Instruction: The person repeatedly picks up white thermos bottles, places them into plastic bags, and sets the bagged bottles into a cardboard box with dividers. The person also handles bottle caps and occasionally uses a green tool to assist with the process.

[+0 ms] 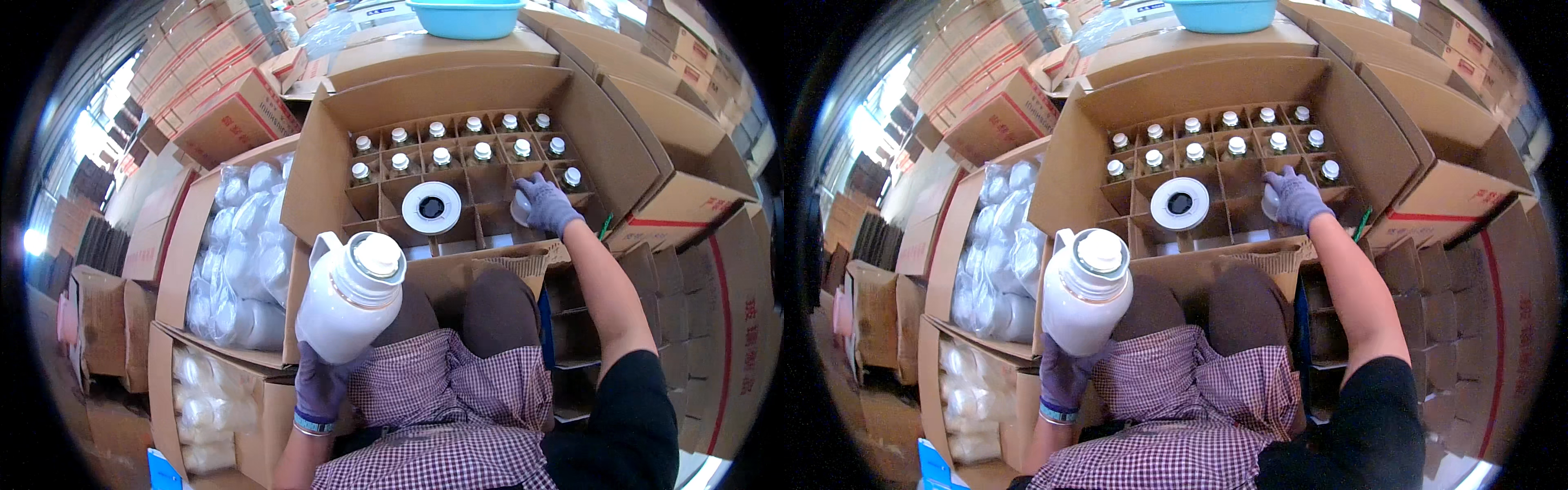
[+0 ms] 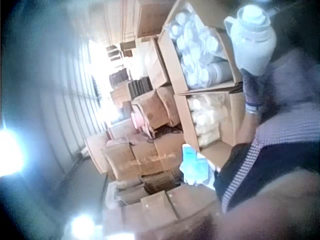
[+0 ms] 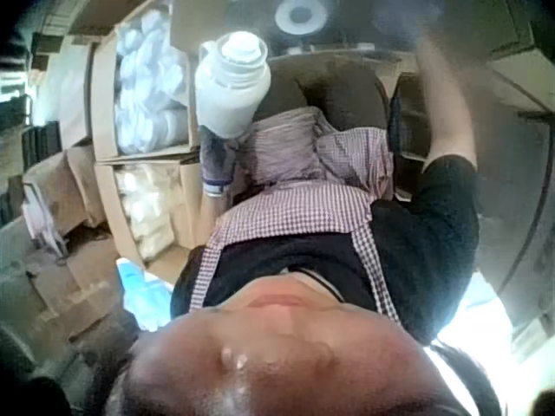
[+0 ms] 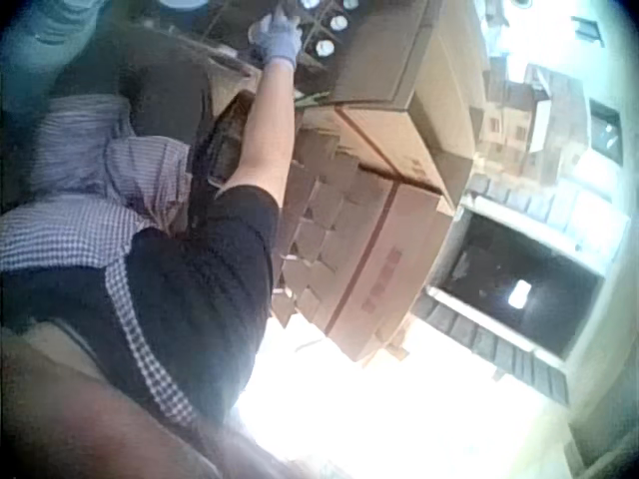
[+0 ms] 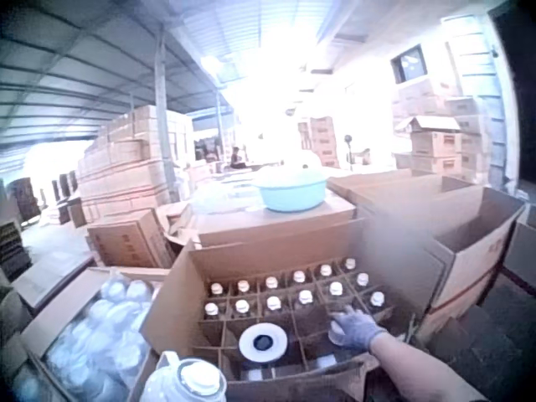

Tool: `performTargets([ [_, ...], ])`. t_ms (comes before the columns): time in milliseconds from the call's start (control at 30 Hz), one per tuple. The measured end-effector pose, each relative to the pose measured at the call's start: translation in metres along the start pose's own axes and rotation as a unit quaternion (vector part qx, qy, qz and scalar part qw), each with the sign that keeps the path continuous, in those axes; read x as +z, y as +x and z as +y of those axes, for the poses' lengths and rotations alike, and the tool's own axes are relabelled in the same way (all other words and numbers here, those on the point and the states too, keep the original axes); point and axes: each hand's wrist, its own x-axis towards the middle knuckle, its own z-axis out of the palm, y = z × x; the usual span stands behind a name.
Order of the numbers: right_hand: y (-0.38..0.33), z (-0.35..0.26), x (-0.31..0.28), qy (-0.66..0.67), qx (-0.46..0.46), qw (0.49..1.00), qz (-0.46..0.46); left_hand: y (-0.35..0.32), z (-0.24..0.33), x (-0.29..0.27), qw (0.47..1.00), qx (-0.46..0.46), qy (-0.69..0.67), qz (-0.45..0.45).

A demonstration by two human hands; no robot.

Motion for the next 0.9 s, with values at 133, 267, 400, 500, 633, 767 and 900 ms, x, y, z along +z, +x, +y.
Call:
performTargets([
  [133,-0.074,-0.073,-0.043,0.426,-0.273,0.85,0.146,0.006,0.0,-0.009,0.998,0.049,0.035,-0.01],
  [267,-0.142,-0.126,-0.068,0.262,-0.527,0.779,0.215,0.006,0.002,-0.008,0.995,0.064,0.063,-0.046],
  [400,-0.182,-0.128,-0.051,0.366,-0.354,0.844,0.168,-0.014,0.014,0.018,0.964,0.128,0.235,0.006],
  [500,-0.184,-0.125,-0.027,0.582,-0.153,0.797,-0.056,-0.044,0.022,0.041,0.851,0.242,0.465,0.028],
  [633,-0.198,-0.129,0.0,0.718,-0.023,0.624,-0.307,-0.042,0.088,0.093,0.533,0.501,0.614,-0.298],
  [767,-0.226,-0.127,0.016,0.885,-0.073,0.362,-0.283,-0.051,0.102,0.084,0.673,0.396,0.613,-0.119],
  [900,-0.252,-0.129,-0.031,0.45,-0.348,0.768,0.295,-0.03,0.081,0.047,0.875,0.28,0.387,0.082],
])
